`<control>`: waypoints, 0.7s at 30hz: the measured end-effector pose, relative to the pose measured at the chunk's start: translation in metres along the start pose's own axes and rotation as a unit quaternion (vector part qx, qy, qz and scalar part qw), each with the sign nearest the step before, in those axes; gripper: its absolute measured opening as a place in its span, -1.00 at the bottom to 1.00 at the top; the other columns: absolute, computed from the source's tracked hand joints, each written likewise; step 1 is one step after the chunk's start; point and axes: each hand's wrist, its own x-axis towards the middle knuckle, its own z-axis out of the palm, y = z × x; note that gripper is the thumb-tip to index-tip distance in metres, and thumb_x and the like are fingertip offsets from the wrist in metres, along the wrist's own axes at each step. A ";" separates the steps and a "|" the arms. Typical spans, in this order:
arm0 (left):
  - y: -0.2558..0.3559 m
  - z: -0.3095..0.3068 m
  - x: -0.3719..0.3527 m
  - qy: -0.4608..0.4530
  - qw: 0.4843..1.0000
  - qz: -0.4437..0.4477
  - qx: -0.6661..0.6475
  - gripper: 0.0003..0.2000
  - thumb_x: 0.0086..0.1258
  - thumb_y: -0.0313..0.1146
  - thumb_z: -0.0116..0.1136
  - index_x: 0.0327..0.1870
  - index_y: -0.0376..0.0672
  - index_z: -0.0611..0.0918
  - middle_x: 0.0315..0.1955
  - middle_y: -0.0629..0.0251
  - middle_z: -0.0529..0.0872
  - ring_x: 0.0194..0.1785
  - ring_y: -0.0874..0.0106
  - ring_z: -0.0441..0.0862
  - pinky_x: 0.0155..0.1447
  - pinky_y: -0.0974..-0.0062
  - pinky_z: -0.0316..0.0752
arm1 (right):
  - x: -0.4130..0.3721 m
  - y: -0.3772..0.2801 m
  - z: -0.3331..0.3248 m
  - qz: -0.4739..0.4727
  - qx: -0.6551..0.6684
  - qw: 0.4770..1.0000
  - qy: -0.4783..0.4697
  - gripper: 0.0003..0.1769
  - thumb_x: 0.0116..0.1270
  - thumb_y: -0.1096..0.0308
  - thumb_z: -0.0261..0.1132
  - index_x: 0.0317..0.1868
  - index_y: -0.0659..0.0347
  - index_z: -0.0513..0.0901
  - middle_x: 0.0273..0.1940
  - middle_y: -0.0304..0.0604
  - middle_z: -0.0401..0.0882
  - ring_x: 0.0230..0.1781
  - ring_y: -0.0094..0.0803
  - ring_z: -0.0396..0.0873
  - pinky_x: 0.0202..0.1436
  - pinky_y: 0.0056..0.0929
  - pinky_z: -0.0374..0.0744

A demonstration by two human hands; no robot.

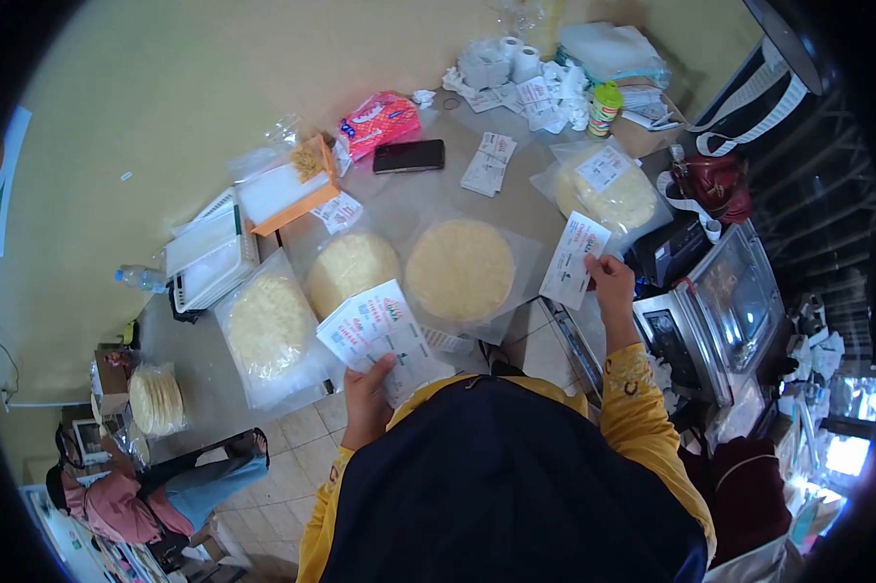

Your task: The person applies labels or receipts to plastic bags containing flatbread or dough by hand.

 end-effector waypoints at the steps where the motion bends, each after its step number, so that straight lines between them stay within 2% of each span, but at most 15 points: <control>1: 0.000 -0.002 -0.001 0.012 1.000 -0.001 -0.006 -0.70 0.20 -0.63 0.09 -0.01 -0.30 0.49 -0.14 0.17 0.64 -0.10 0.31 0.61 0.02 0.38 0.51 | 0.003 0.006 -0.010 0.024 -0.035 0.999 -0.002 -0.81 0.22 0.34 0.29 -0.46 0.29 0.60 -0.60 -0.29 0.51 -0.66 -0.62 0.42 -0.58 -0.58 0.41; 3: 0.002 -0.001 -0.003 0.027 1.000 0.002 -0.015 -0.71 0.20 -0.64 0.07 -0.02 -0.31 0.49 -0.14 0.14 0.64 -0.12 0.28 0.62 0.00 0.34 0.54 | 0.001 0.023 -0.021 0.074 -0.102 0.992 -0.007 -0.80 0.22 0.30 0.29 -0.45 0.26 0.61 -0.56 -0.23 0.57 -0.64 -0.56 0.50 -0.53 -0.51 0.52; 6: 0.009 0.011 -0.009 0.040 0.999 0.008 -0.018 -0.70 0.19 -0.65 0.07 -0.02 -0.30 0.48 -0.15 0.13 0.64 -0.13 0.26 0.62 -0.01 0.32 0.54 | -0.013 0.051 -0.015 0.202 -0.061 0.973 -0.089 -0.79 0.20 0.29 0.31 -0.48 0.25 0.58 -0.54 -0.22 0.58 -0.62 -0.50 0.53 -0.51 -0.50 0.53; 9: 0.004 0.009 -0.009 0.073 0.997 0.012 0.006 -0.69 0.18 -0.65 0.08 -0.02 -0.30 0.48 -0.15 0.12 0.64 -0.13 0.24 0.62 -0.01 0.31 0.54 | -0.026 0.079 0.000 0.280 0.002 0.947 -0.158 -0.78 0.17 0.30 0.33 -0.42 0.32 0.60 -0.54 -0.21 0.57 -0.62 -0.45 0.53 -0.50 -0.48 0.56; 12: 0.001 0.009 -0.009 0.081 0.997 0.000 0.007 -0.68 0.17 -0.66 0.08 -0.01 -0.31 0.47 -0.15 0.12 0.64 -0.13 0.24 0.62 -0.01 0.31 0.54 | -0.030 0.094 0.011 0.311 -0.020 0.921 -0.235 -0.78 0.17 0.30 0.33 -0.39 0.33 0.60 -0.49 -0.16 0.60 -0.57 -0.40 0.57 -0.46 -0.44 0.58; 13: 0.001 0.010 -0.009 0.081 0.997 0.002 0.010 -0.68 0.17 -0.66 0.08 -0.02 -0.31 0.48 -0.15 0.12 0.64 -0.13 0.25 0.62 -0.01 0.31 0.54 | -0.031 0.095 0.014 0.317 -0.022 0.911 -0.262 -0.82 0.20 0.33 0.30 -0.34 0.29 0.61 -0.47 -0.19 0.61 -0.57 -0.44 0.56 -0.45 -0.46 0.57; 16: 0.002 0.012 -0.012 0.085 0.996 0.007 0.016 -0.68 0.16 -0.66 0.08 -0.02 -0.31 0.48 -0.16 0.12 0.64 -0.15 0.26 0.62 -0.02 0.32 0.54 | -0.035 0.077 0.017 0.320 -0.007 0.891 -0.322 -0.82 0.20 0.32 0.31 -0.38 0.30 0.60 -0.49 -0.22 0.59 -0.56 -0.46 0.56 -0.45 -0.47 0.56; 19: 0.002 0.010 -0.014 0.089 0.996 0.008 0.022 -0.68 0.15 -0.66 0.09 -0.03 -0.32 0.48 -0.16 0.13 0.64 -0.16 0.28 0.62 -0.04 0.33 0.54 | -0.034 0.071 0.021 0.285 -0.031 0.881 -0.376 -0.81 0.19 0.31 0.33 -0.40 0.28 0.60 -0.52 -0.25 0.57 -0.57 -0.50 0.54 -0.48 -0.52 0.54; 21: 0.000 0.006 -0.015 0.093 0.995 0.009 0.031 -0.68 0.15 -0.65 0.09 -0.03 -0.32 0.48 -0.17 0.13 0.64 -0.17 0.28 0.62 -0.05 0.34 0.54 | -0.033 0.062 0.025 0.281 -0.029 0.884 -0.373 -0.81 0.19 0.31 0.32 -0.40 0.27 0.60 -0.52 -0.26 0.56 -0.58 -0.52 0.52 -0.50 -0.55 0.52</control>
